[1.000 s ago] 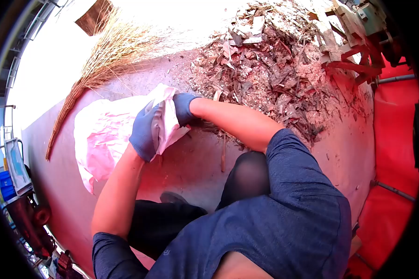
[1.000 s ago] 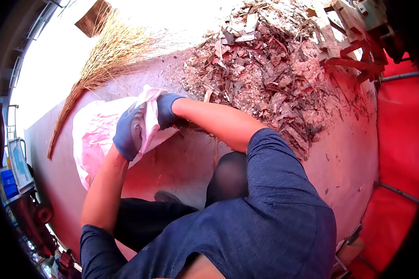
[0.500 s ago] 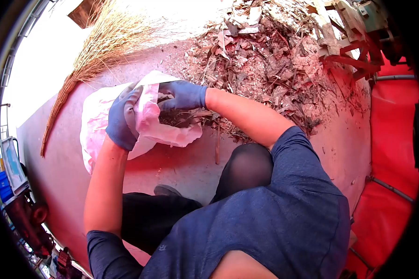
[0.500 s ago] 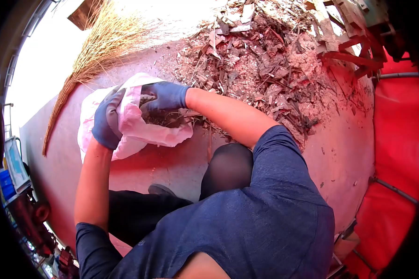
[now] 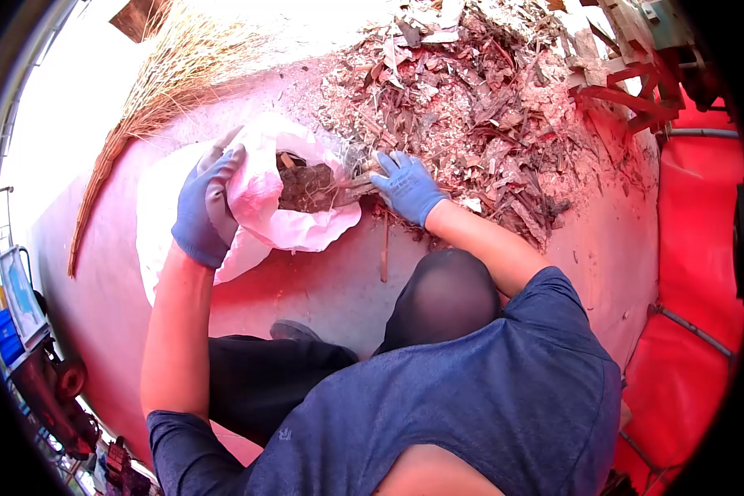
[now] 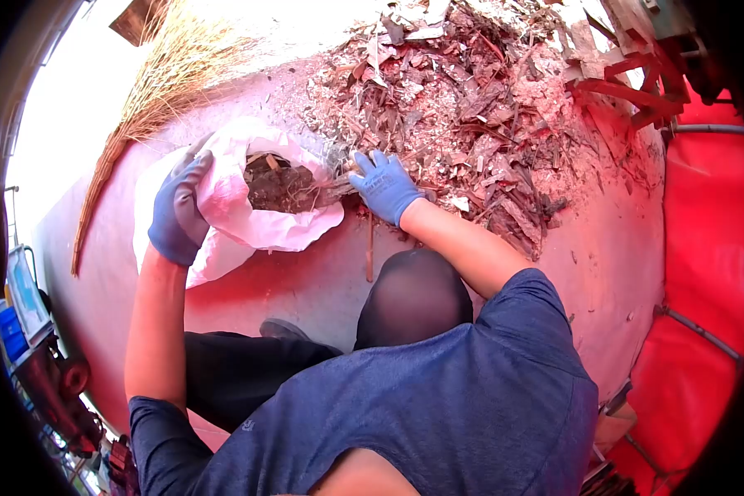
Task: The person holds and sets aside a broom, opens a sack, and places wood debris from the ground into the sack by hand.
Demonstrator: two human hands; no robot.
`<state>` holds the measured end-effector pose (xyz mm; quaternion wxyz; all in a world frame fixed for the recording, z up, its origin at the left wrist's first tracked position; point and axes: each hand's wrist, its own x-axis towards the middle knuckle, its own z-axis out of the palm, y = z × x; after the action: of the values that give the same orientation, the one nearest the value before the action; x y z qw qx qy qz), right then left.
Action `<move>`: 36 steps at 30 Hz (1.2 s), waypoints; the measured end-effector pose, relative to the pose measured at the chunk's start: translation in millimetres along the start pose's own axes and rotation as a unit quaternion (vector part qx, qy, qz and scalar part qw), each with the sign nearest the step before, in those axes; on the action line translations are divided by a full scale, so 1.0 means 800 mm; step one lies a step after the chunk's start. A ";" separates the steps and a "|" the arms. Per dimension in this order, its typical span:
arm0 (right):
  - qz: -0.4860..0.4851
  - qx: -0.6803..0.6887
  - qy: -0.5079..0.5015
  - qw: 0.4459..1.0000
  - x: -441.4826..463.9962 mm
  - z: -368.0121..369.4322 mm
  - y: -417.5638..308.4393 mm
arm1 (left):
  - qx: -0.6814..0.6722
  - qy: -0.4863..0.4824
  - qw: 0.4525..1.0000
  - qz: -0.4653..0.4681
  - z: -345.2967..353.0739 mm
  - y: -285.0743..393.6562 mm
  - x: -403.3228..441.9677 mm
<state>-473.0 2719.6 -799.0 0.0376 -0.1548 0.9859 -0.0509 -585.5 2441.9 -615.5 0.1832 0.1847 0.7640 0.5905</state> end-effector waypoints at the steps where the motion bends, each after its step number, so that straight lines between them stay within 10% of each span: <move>1: -0.035 -0.028 0.024 0.999 0.000 -0.006 -0.005 | 0.005 -0.013 1.000 0.018 0.001 0.002 0.000; 4: -0.037 -0.009 -0.026 0.999 0.008 -0.006 -0.006 | -0.158 0.007 0.983 -0.091 0.000 -0.008 0.000; 6: 0.020 0.106 -0.143 0.984 0.018 -0.001 -0.010 | 0.029 0.004 0.997 -0.066 -0.003 -0.005 -0.006; 12: -0.005 0.022 -0.048 0.999 0.036 0.020 -0.029 | -0.215 0.013 0.966 -0.145 0.015 0.028 -0.008; 17: 0.005 0.040 -0.103 0.994 -0.012 0.051 -0.007 | -0.171 0.021 0.973 -0.153 0.005 0.029 -0.021; 20: 0.005 0.141 -0.124 0.982 -0.005 0.030 -0.004 | 0.072 -0.070 0.981 -0.166 -0.013 0.005 -0.029; 23: -0.053 0.210 -0.099 0.971 0.031 0.001 -0.033 | -0.038 -0.118 0.946 -0.301 -0.012 0.002 -0.021; 27: -0.113 0.283 -0.022 0.952 0.129 -0.021 -0.105 | -0.157 -0.096 0.969 -0.164 0.038 0.015 -0.012; 31: -0.194 0.466 0.056 0.862 0.170 0.003 -0.122 | 0.303 -0.098 0.915 0.247 0.006 -0.001 -0.011; 32: -0.127 0.420 -0.050 0.897 0.150 -0.049 -0.100 | -0.065 -0.058 0.995 -0.042 0.009 0.004 -0.017; 33: -0.191 0.443 -0.056 0.874 0.145 -0.049 -0.072 | -0.067 -0.058 0.995 -0.043 0.003 -0.002 -0.024; 35: 0.014 0.576 -0.158 0.802 0.128 -0.039 -0.003 | -0.135 0.026 0.985 -0.101 -0.014 -0.022 -0.033; 36: 0.108 0.486 -0.161 0.852 0.123 -0.034 0.032 | -0.265 0.088 0.939 -0.200 -0.009 0.001 -0.034</move>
<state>-576.4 2715.5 -780.6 0.2717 -0.0153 0.8258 -0.4939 -565.3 2422.3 -611.4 0.2716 -0.0801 0.6144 0.7364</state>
